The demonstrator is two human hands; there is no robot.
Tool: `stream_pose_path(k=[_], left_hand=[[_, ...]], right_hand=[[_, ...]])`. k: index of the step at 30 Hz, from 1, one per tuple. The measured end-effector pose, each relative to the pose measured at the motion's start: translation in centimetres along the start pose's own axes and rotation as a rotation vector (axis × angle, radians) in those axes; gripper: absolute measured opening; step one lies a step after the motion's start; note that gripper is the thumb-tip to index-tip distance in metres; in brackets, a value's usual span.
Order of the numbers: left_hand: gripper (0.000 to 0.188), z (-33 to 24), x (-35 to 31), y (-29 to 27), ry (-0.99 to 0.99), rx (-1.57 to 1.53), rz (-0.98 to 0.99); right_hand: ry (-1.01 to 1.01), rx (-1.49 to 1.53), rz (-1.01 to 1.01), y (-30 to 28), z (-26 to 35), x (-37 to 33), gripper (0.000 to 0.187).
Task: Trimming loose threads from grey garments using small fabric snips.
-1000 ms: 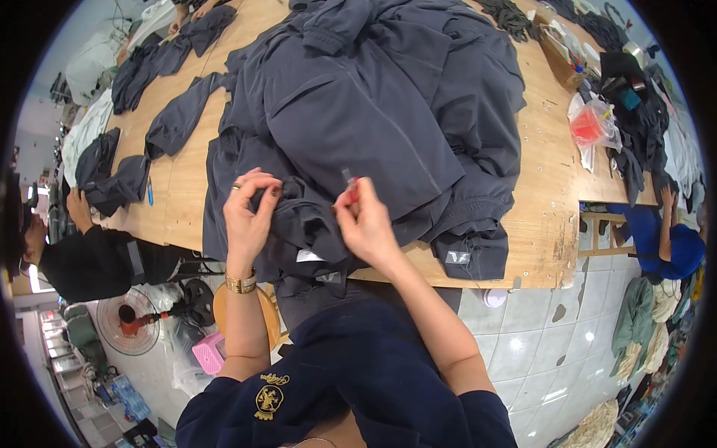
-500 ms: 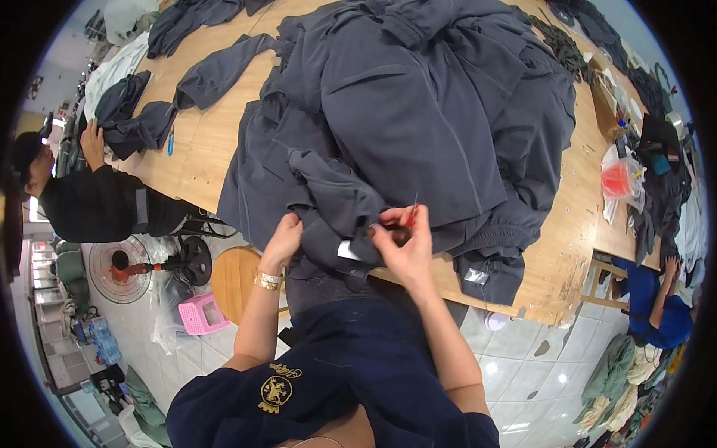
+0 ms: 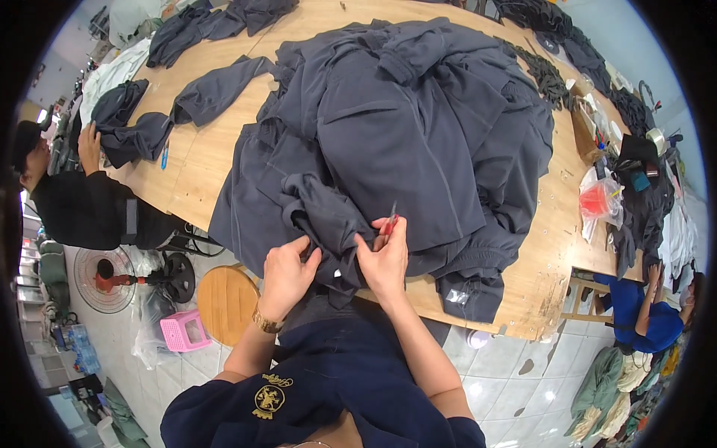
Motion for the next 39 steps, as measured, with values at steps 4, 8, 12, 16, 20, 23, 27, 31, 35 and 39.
stream_pose_path(k=[4,8,12,16,20,23,27,31,35,39], left_hand=[[0.013,-1.5,-0.3,-1.5,0.106,0.025,-0.094],[0.016,2.2,-0.1,1.8,0.003,-0.703,0.176],[0.041,2.5,-2.8,7.5,-0.149,-1.584,0.464],[0.051,-1.4,-3.0,6.8,-0.087,-1.853,0.626],[0.041,-1.0,-2.8,6.1,-0.207,-1.799,0.563],[0.032,1.4,-0.5,2.2,-0.203,-1.466,0.212],[0.026,-1.6,2.3,-2.9,0.148,-0.809,0.033],[0.031,-4.2,2.3,0.0,0.187,-0.751,0.310],[0.035,-0.9,-0.3,1.3,-0.055,-1.733,0.394],[0.042,6.6,1.3,4.0,-0.058,-2.013,0.230]], right_hand=[[-0.202,-0.171,-0.010,-0.3,0.3,0.0,0.051],[0.076,0.418,0.146,0.5,-0.3,-0.5,0.048],[0.072,0.628,0.329,1.7,3.0,-1.9,0.047],[-0.183,0.218,0.384,1.7,7.3,-2.8,0.045],[-0.341,-0.099,0.205,-0.9,8.8,-2.2,0.041],[-0.453,-0.265,-0.125,-6.2,11.1,-0.5,0.033],[-0.535,-0.291,-0.419,-11.6,13.3,0.8,0.030],[-0.362,0.140,-0.234,-11.3,9.7,2.8,0.026],[0.310,1.091,0.083,-6.8,4.2,0.8,0.018],[0.276,1.609,0.437,-4.8,7.2,0.2,0.015]])
Point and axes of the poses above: each hand's wrist, its own x-axis towards the middle knuckle, its own y-axis out of the palm, z = x × y, the point moved 10 cm from there along x, towards the middle knuckle, and after that the axes turned 12 degrees about x, right-handed, at the moved point
